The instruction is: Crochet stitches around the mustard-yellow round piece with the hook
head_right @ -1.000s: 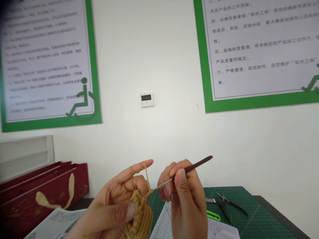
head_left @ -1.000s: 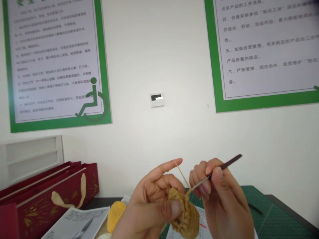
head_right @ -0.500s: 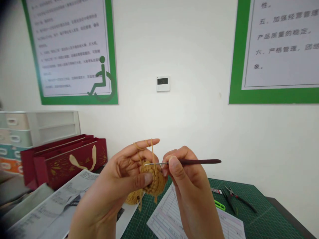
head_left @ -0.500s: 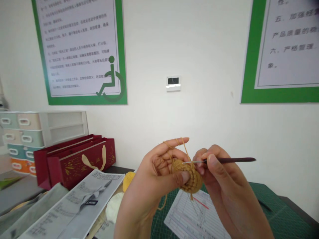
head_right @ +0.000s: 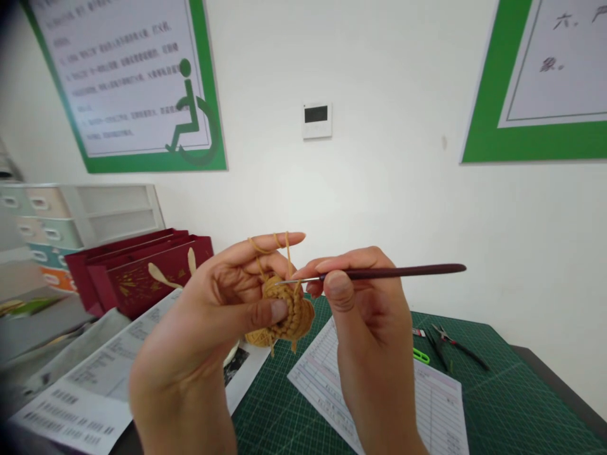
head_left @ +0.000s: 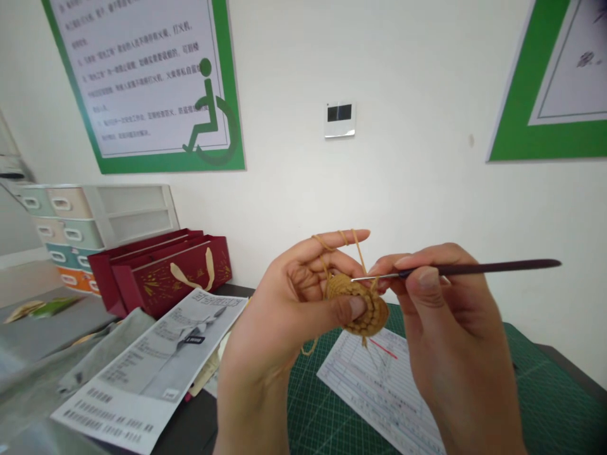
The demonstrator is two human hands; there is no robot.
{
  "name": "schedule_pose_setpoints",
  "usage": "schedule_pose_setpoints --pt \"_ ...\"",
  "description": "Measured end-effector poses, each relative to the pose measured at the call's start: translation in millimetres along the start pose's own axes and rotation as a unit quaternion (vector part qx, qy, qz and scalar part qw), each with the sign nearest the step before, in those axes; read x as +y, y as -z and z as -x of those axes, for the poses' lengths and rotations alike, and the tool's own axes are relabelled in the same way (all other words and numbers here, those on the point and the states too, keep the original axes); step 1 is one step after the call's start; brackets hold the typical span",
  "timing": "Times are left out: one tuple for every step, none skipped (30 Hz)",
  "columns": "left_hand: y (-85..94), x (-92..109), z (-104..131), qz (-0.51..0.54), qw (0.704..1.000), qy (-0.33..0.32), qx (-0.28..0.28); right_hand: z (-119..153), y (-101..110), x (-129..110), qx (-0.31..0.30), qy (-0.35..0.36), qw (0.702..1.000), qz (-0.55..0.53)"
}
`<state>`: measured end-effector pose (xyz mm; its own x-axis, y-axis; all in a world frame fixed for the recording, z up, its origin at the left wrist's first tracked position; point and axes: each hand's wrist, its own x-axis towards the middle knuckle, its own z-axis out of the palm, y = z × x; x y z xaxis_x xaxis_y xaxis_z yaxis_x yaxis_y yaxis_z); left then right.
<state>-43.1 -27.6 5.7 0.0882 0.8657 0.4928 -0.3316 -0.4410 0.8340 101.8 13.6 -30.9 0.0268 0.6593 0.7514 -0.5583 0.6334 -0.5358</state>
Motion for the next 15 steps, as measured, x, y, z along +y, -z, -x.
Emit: schedule_pose_setpoints --pt "0.3 0.6 0.3 -0.002 1.0 -0.002 0.001 -0.1 -0.6 -0.6 0.004 -0.001 1.0 0.001" --pt "0.7 1.1 0.8 -0.005 1.0 -0.004 0.001 -0.1 -1.2 -1.1 0.006 -0.002 1.0 0.002" --pt "1.1 1.6 1.4 -0.007 1.0 -0.005 0.001 -0.1 -1.8 -1.4 0.008 -0.001 1.0 0.003" --pt "1.6 2.1 2.0 -0.008 1.0 -0.006 0.0 0.1 -2.4 -1.6 0.01 -0.001 1.0 0.002" --pt "2.2 2.8 2.7 -0.01 1.0 -0.007 -0.001 0.3 -2.8 -1.5 0.012 -0.002 1.0 0.0" --pt "2.9 3.5 3.2 -0.013 1.0 -0.007 -0.002 0.5 -3.0 -1.3 0.013 -0.003 1.0 -0.003" --pt "3.7 4.4 3.7 -0.016 1.0 -0.005 -0.004 0.7 -2.9 -1.0 0.014 -0.004 1.0 -0.007" --pt "4.5 5.3 3.9 -0.019 1.0 -0.003 -0.006 0.9 -2.5 -0.5 0.013 -0.007 1.0 -0.011" --pt "5.3 6.3 4.0 -0.022 1.0 0.0 -0.007 1.0 -1.9 0.0 0.011 -0.009 1.0 -0.016" --pt "6.1 7.2 4.0 -0.024 1.0 0.003 -0.009 0.8 -1.1 0.5 0.007 -0.011 1.0 -0.022" --pt "6.8 8.0 3.8 -0.026 1.0 0.007 -0.011 0.5 -0.3 0.9 0.003 -0.015 1.0 -0.027" --pt "7.5 8.6 3.6 -0.026 1.0 0.01 -0.013 0.0 0.5 1.3 -0.001 -0.018 0.999 -0.034" --pt "8.2 9.0 3.4 -0.025 0.999 0.013 -0.016 -0.7 1.2 1.5 -0.007 -0.021 0.999 -0.041" --pt "8.8 9.3 3.2 -0.023 0.999 0.016 -0.02 -1.6 1.6 1.7 -0.013 -0.024 0.999 -0.046" --pt "9.3 9.4 3.2 -0.02 0.999 0.019 -0.024 -2.4 1.9 1.7 -0.018 -0.025 0.998 -0.049"
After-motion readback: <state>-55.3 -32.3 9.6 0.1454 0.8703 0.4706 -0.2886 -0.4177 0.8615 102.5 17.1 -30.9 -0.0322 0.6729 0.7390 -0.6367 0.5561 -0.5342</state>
